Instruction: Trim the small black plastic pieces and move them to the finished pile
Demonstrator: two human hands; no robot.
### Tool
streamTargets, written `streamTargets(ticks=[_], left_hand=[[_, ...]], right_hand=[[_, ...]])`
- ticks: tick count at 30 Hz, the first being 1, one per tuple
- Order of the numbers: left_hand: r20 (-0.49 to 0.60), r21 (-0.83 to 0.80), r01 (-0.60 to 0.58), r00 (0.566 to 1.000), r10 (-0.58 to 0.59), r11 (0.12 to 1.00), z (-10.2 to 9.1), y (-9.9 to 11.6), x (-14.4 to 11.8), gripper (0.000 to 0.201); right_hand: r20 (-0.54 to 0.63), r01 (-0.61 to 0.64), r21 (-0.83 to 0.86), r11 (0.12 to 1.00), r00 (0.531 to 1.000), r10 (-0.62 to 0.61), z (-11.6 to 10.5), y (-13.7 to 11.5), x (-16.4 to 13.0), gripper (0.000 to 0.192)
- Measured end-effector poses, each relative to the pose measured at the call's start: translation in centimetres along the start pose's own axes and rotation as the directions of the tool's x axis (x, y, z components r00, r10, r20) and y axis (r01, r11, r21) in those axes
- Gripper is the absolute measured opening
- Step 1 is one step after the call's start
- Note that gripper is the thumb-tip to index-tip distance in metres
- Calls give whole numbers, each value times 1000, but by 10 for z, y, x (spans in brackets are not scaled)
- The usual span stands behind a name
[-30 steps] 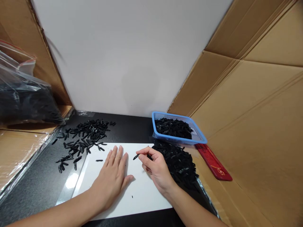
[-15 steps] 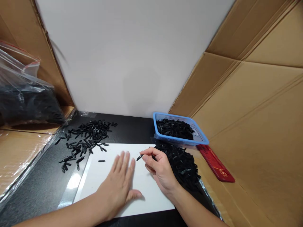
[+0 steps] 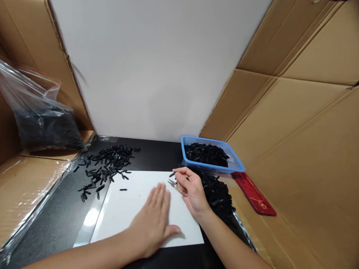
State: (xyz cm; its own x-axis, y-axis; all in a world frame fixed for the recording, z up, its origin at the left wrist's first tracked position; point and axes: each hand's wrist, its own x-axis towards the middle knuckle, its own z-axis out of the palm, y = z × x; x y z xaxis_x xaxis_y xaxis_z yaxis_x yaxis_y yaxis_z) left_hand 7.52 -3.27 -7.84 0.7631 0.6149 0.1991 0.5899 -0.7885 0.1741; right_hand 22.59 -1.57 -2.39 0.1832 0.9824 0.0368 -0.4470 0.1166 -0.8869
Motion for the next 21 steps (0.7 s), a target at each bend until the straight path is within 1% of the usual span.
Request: streamTargets(ticks=[2, 3, 4, 5, 6, 7, 8, 9, 10, 11, 12, 13, 14, 15, 16, 17, 18, 19, 20, 21], left_hand=[[70, -122, -45, 996, 54, 991, -1, 30, 4, 89], [70, -163, -54, 995, 66, 985, -2, 39, 3, 89], [48, -174, -59, 996, 69, 983, -3, 40, 0, 91], [8, -150, -50, 999, 52, 987, -4, 35, -5, 92], [-41, -99, -16, 999, 12, 995, -5, 24, -13, 92], [-99, -29, 42, 994, -45, 999, -7, 9, -21, 90], [-161, 38, 101, 982, -94, 994, -9, -7, -29, 85], [-192, 87, 150, 973, -131, 985, -10, -21, -36, 82], [-194, 116, 164, 971, -140, 980, -12, -29, -42, 82], [-167, 124, 154, 977, -133, 980, -12, -30, -44, 82], [-119, 113, 135, 985, -121, 984, -12, -24, -44, 82], [-82, 87, 138, 988, -131, 987, -10, -10, -41, 83], [-32, 43, 128, 991, -126, 991, -6, 9, -36, 83], [19, -20, 87, 996, -87, 996, -2, 30, -29, 84], [58, -94, 16, 998, -10, 995, 3, 50, -22, 89], [74, -167, -64, 994, 78, 984, 7, 67, -15, 94], [67, -220, -135, 986, 153, 966, 11, 77, -10, 99], [56, -239, -188, 977, 207, 953, 14, 82, -6, 109], [29, -212, -148, 987, 158, 966, 16, 81, -5, 113], [-9, -152, -44, 999, 43, 987, 17, 77, -5, 110]], right_hand=[[-12, 30, 1, 1000, 999, -29, 0, -2, 1, 21], [-17, 50, -7, 999, 999, -50, -2, -4, 2, 22], [-20, 76, -32, 997, 997, -77, -4, -7, 3, 23], [-23, 112, -103, 988, 993, -115, -8, -11, 5, 25], [-25, 151, -211, 966, 987, -160, -14, -17, 8, 28], [-25, 189, -347, 919, 977, -210, -20, -23, 13, 31], [-21, 216, -520, 827, 964, -265, -28, -31, 19, 34], [-24, 222, -610, 760, 954, -298, -36, -38, 27, 35], [-32, 223, -656, 721, 946, -322, -44, -46, 36, 33], [-40, 222, -701, 678, 936, -349, -52, -53, 46, 30], [-49, 215, -744, 632, 926, -374, -59, -58, 57, 25], [-58, 200, -789, 581, 917, -395, -65, -62, 68, 21], [-63, 180, -830, 527, 910, -409, -70, -65, 78, 18], [-56, 163, -866, 473, 908, -415, -74, -66, 87, 16], [-41, 154, -895, 419, 906, -420, -77, -66, 94, 14], [-22, 149, -919, 365, 905, -426, -79, -65, 99, 14], [-2, 145, -939, 312, 904, -427, -80, -64, 102, 14], [18, 142, -955, 261, 903, -429, -82, -62, 103, 14], [36, 139, -967, 214, 904, -427, -83, -61, 104, 14], [52, 136, -976, 172, 906, -421, -85, -60, 104, 14]])
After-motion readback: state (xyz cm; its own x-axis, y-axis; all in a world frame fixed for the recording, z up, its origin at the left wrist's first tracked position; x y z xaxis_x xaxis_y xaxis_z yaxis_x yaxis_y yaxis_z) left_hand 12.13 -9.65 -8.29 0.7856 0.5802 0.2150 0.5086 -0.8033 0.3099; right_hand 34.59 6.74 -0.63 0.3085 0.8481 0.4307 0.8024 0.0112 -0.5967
